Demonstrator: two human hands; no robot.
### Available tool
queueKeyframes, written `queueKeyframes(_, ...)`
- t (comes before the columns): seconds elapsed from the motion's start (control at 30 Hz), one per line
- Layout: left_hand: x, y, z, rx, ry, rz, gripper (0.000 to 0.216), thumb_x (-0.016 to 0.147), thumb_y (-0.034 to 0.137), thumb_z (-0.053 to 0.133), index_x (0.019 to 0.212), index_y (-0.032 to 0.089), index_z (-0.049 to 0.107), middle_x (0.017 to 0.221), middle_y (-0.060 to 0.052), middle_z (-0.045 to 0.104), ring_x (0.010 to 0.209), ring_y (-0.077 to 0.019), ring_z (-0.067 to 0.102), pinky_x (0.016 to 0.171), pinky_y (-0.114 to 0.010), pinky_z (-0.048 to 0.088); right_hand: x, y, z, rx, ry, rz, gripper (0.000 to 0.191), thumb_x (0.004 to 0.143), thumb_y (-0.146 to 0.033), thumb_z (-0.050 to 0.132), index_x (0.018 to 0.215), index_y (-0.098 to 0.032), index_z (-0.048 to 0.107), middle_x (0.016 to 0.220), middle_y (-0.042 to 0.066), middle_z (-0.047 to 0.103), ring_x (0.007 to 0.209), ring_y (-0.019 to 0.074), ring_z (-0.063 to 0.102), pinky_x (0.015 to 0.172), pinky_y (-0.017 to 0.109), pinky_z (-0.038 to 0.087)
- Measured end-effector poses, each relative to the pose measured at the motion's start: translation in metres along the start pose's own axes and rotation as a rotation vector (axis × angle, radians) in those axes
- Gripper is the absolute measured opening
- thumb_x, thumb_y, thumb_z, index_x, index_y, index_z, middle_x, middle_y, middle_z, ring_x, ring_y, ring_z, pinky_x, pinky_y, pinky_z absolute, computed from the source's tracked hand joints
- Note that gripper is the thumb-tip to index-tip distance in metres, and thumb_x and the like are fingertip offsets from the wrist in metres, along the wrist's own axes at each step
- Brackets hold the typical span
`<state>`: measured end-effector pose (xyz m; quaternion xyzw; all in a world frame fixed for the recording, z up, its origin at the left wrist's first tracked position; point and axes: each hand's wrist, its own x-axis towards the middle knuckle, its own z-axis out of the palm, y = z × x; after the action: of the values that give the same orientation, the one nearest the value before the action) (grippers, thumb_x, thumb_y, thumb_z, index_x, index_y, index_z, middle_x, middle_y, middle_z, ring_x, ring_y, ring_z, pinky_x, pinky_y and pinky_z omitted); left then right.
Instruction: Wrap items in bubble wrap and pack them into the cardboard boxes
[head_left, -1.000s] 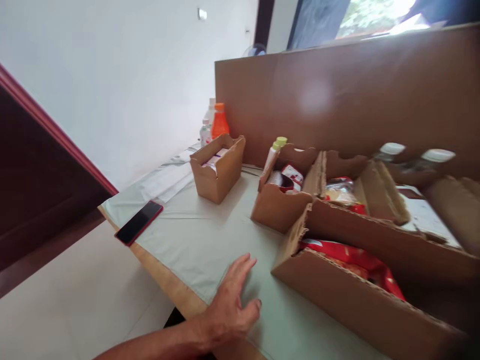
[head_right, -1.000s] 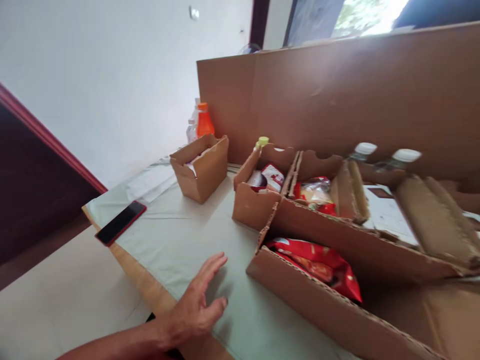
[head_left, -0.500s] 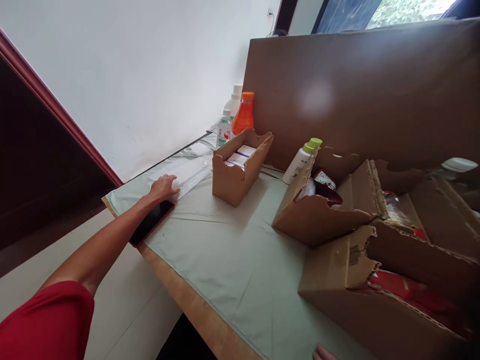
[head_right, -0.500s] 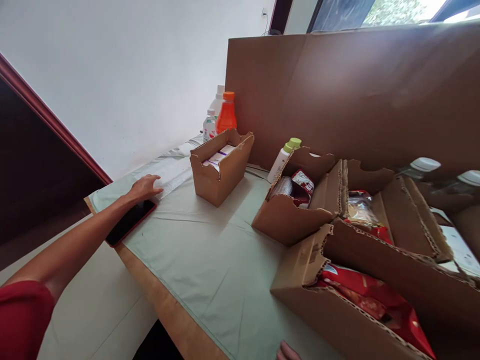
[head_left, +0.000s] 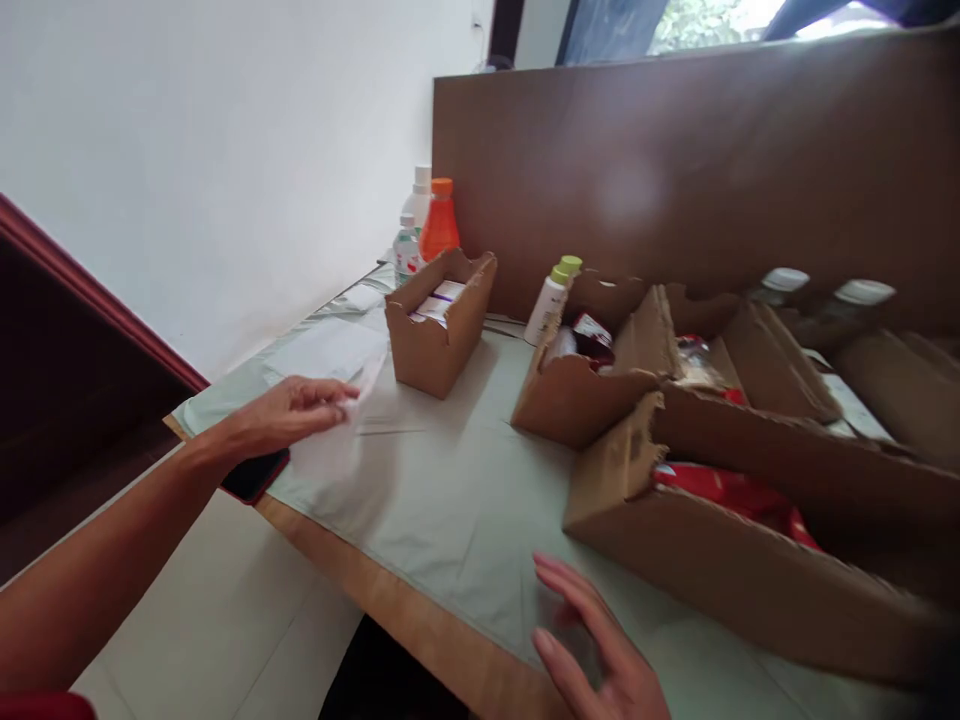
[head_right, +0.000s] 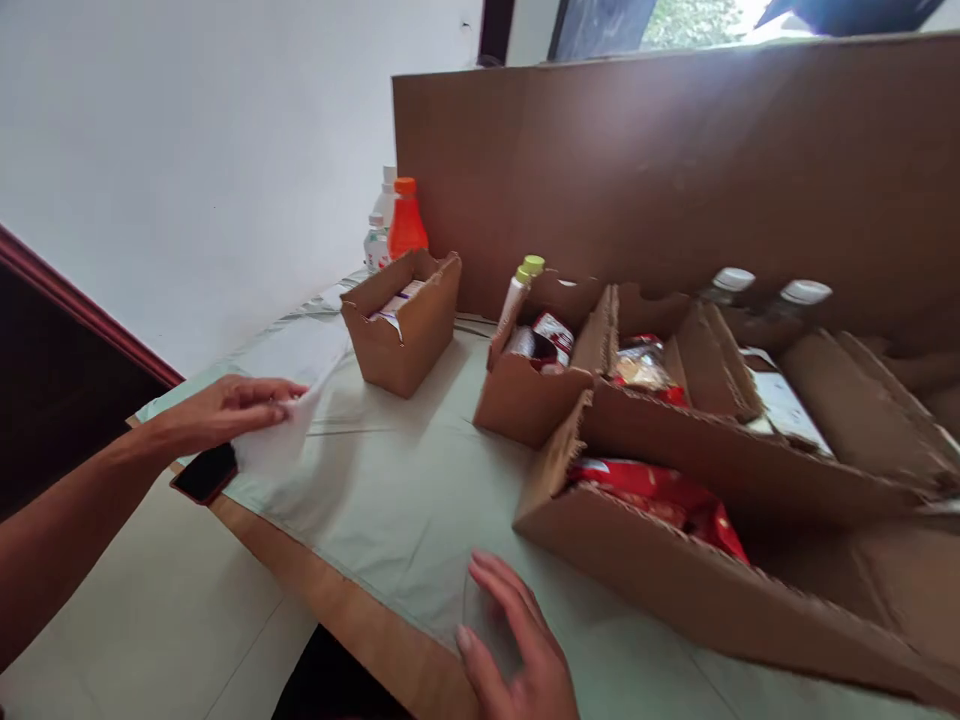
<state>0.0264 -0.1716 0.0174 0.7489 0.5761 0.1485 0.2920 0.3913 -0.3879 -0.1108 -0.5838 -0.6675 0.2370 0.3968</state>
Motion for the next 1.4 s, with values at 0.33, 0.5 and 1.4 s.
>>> queueKeyframes(0.33,-0.058,0.108,0.056,-0.29,-0.804,0.294,0.023,0.081,0.048,0.066,0.082,0.029,0.081,0.101,-0.007,0.08,0.096,-0.0321,0.074,0.083,-0.04,0.058,0.045,-0.065,-0.045,-0.025,-0.426,-0.277,0.036,0.089,-0.029,0.073,0.125,-0.03,0.072,0.111,0.002,0.077,0.115,0.0232,0.066,0.104,0.04,0.049)
queueKeyframes(0.5,-0.029,0.108,0.082,-0.173,-0.863,0.236,0.034,0.09,0.054,0.06,0.09,0.025,0.078,0.078,-0.003,0.072,0.072,-0.0213,0.065,0.062,-0.025,0.048,-0.001,-0.018,-0.09,0.177,-0.342,0.19,0.016,0.09,-0.035,0.064,0.098,-0.027,0.076,0.091,-0.002,0.077,0.083,0.0192,0.071,0.075,0.028,0.055)
queueKeyframes(1.4,-0.038,0.054,0.243,0.368,-0.165,0.658,0.053,0.097,0.033,0.051,0.15,0.023,0.054,0.165,-0.011,0.042,0.153,-0.0344,0.034,0.127,-0.055,0.02,-0.086,0.06,-0.075,-0.784,0.064,0.05,0.043,0.107,-0.033,0.04,0.141,-0.016,0.059,0.145,0.015,0.063,0.135,0.0333,0.055,0.105,0.052,0.041)
